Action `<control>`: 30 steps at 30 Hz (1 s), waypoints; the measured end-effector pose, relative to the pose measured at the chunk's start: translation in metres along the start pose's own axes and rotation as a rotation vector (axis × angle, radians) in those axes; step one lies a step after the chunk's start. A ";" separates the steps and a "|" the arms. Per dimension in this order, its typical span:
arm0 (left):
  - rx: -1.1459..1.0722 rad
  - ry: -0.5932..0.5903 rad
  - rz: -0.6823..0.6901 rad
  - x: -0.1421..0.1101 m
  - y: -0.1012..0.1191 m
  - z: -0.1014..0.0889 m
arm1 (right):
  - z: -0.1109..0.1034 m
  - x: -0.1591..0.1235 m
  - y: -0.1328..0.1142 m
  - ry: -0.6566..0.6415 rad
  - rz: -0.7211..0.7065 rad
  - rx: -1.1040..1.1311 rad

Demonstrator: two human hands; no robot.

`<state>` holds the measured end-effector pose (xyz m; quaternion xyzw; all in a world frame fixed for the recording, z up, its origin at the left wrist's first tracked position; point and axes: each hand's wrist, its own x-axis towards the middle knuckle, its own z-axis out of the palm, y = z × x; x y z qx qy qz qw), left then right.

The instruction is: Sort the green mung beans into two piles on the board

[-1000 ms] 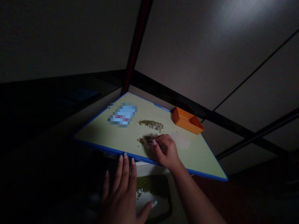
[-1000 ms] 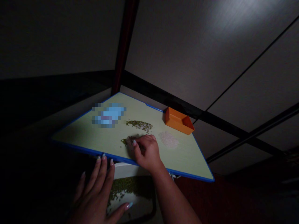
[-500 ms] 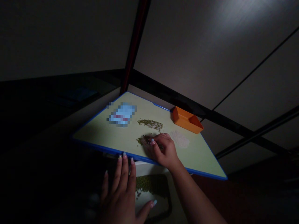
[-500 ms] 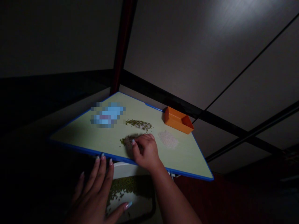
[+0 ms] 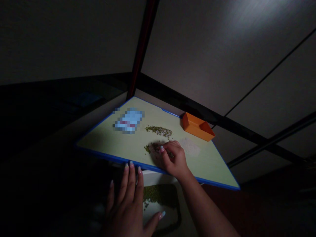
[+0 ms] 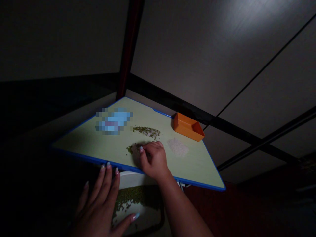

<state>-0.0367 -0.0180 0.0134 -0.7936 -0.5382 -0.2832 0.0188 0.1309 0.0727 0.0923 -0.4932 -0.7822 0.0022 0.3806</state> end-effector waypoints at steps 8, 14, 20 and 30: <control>-0.003 -0.028 -0.015 0.001 0.000 0.001 | 0.002 0.001 0.000 0.015 0.030 -0.048; -0.012 -0.029 -0.027 0.002 0.000 -0.001 | 0.004 0.001 0.003 0.018 0.087 -0.097; 0.000 -0.016 -0.044 0.004 -0.002 0.000 | 0.010 0.004 0.006 0.010 0.126 -0.112; 0.031 0.018 -0.053 0.005 -0.011 -0.001 | 0.014 0.022 0.003 -0.119 0.204 -0.208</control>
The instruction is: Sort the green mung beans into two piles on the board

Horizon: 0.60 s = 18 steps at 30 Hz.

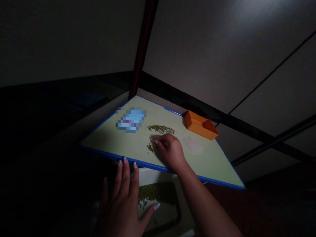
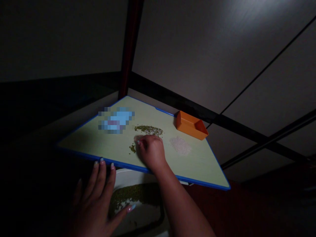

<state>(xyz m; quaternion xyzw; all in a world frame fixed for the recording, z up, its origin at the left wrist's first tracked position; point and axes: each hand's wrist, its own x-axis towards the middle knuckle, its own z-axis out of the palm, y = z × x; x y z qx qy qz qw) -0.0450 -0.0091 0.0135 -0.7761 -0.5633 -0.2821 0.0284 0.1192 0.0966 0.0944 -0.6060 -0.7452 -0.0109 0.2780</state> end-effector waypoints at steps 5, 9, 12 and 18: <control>-0.009 -0.009 -0.053 0.005 -0.005 0.000 | 0.002 0.005 -0.007 0.000 0.045 0.026; 0.003 -0.029 -0.092 0.009 -0.011 -0.001 | 0.007 0.008 -0.009 -0.011 0.066 0.062; 0.025 -0.056 -0.107 0.012 -0.014 -0.005 | 0.010 0.011 -0.009 -0.008 0.055 0.074; 0.056 -0.089 -0.137 0.015 -0.016 -0.013 | 0.010 0.016 -0.010 -0.044 0.026 0.075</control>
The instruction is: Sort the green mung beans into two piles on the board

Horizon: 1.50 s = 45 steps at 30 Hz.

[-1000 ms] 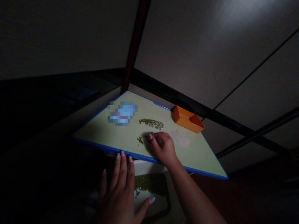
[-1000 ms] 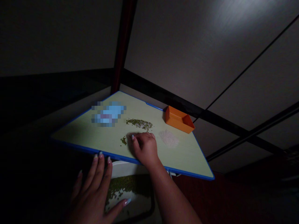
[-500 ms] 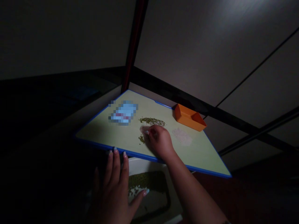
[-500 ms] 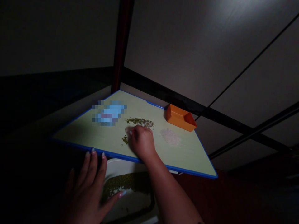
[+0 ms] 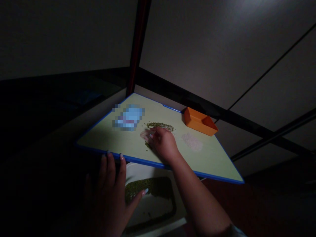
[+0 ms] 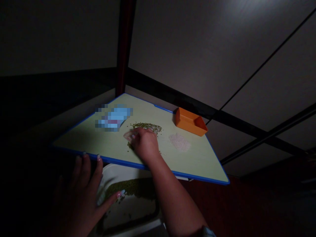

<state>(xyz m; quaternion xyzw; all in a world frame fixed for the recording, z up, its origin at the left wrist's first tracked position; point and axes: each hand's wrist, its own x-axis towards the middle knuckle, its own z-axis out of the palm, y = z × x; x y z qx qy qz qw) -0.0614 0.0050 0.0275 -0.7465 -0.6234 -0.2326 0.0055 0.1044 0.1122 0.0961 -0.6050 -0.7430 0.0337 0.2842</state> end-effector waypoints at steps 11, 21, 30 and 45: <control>0.001 -0.015 -0.004 0.001 -0.005 -0.003 | -0.006 -0.003 0.003 -0.094 -0.052 0.058; -0.009 -0.030 -0.010 0.002 -0.003 -0.002 | -0.012 -0.007 0.009 -0.140 -0.139 0.167; -0.015 -0.019 0.003 0.001 -0.005 0.004 | -0.018 -0.012 0.011 -0.197 -0.122 0.205; 0.002 -0.017 0.008 0.002 -0.005 0.005 | -0.026 -0.018 0.020 -0.327 -0.075 0.365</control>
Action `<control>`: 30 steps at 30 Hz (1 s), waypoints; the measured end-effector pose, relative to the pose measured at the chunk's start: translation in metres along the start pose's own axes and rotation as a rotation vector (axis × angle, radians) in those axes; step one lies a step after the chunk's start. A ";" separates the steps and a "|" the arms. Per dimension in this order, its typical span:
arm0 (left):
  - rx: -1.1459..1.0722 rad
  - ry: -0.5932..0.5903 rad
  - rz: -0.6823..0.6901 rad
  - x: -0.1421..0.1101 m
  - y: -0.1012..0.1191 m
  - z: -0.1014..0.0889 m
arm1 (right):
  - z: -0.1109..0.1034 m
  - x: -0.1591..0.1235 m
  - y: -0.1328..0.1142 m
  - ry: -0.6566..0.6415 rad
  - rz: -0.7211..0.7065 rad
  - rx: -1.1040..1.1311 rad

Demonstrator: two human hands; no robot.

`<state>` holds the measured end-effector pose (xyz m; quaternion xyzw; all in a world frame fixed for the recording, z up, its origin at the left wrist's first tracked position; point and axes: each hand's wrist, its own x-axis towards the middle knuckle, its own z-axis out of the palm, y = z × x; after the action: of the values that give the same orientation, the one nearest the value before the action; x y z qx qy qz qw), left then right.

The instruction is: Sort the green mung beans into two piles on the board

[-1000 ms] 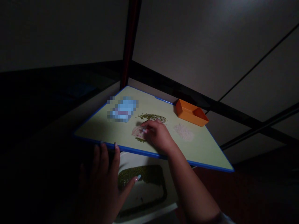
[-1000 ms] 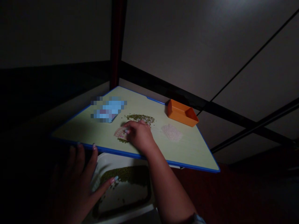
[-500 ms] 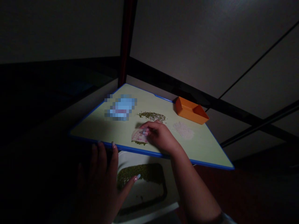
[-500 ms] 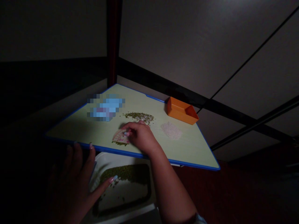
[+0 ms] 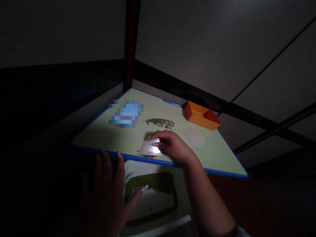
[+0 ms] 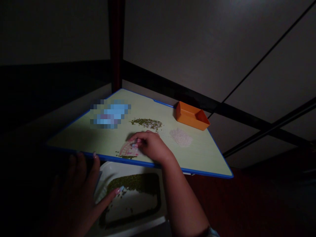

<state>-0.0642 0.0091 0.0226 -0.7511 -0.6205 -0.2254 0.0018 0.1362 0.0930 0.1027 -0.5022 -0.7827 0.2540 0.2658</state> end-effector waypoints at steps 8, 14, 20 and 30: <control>0.005 -0.010 -0.004 0.000 0.001 0.000 | -0.008 -0.004 -0.002 -0.092 0.048 0.138; 0.002 -0.025 -0.011 0.000 0.001 -0.001 | -0.010 -0.005 -0.003 -0.108 0.064 0.182; -0.006 -0.010 -0.015 0.000 0.000 0.003 | -0.009 -0.004 -0.002 -0.126 0.057 0.231; 0.002 0.018 0.000 -0.002 -0.003 0.005 | -0.007 -0.005 0.000 -0.032 0.052 0.249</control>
<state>-0.0651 0.0092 0.0166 -0.7491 -0.6205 -0.2317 0.0083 0.1425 0.0896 0.1078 -0.4815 -0.7358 0.3641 0.3069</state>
